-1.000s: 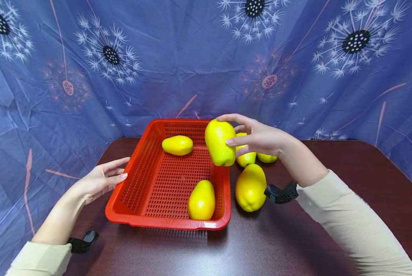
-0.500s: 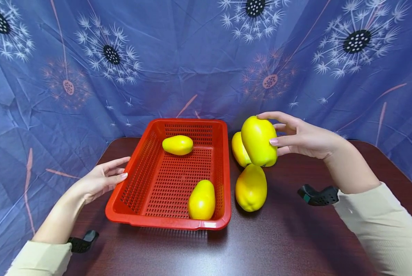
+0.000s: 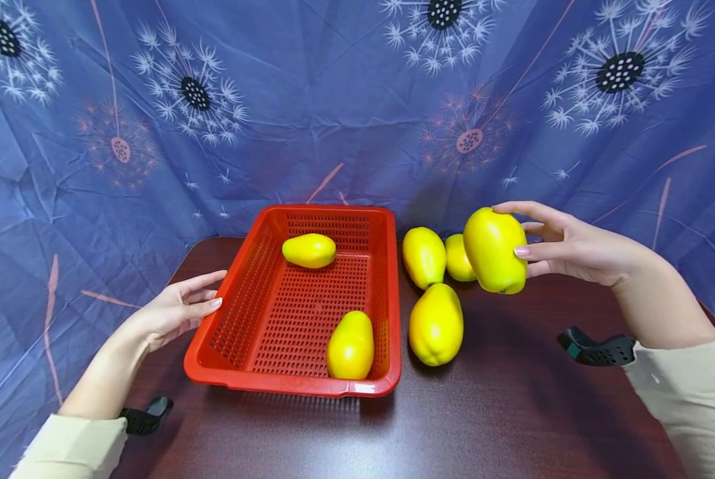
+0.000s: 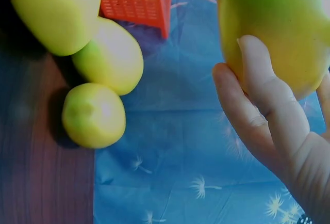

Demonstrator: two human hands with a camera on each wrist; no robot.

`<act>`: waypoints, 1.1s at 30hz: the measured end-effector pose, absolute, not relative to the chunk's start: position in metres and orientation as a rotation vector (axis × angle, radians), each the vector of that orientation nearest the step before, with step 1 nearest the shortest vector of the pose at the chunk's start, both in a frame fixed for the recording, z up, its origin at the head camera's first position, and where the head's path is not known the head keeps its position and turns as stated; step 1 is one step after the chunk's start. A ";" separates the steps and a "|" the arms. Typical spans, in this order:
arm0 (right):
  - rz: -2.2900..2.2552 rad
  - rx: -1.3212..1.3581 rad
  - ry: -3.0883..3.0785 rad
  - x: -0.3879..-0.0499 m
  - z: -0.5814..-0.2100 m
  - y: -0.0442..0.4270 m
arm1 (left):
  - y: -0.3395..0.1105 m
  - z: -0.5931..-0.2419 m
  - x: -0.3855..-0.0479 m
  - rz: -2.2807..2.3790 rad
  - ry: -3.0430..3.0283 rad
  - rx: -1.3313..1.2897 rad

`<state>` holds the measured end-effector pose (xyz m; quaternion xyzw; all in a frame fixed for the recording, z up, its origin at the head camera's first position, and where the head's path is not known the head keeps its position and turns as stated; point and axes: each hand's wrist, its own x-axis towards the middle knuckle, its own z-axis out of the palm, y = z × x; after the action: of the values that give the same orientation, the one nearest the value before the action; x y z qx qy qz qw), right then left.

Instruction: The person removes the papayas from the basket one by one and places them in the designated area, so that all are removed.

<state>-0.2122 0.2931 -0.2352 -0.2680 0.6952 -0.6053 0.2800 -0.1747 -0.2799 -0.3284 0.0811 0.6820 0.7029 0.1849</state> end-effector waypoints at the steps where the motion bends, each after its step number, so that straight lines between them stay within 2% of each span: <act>1: -1.626 -0.716 1.865 -0.212 -0.237 0.296 | -0.280 -0.328 -0.175 1.985 1.917 0.232; 18: -1.710 -0.640 1.807 -0.204 -0.270 0.332 | -0.281 -0.329 -0.174 1.990 1.909 0.237; 33: -1.778 -0.569 1.805 -0.211 -0.309 0.348 | -0.280 -0.328 -0.174 1.951 1.958 0.203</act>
<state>-0.2113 0.3479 -0.3094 -0.2110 0.6695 -0.6595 0.2690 -0.1744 -0.2803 -0.3279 0.0721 0.6945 0.6918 0.1840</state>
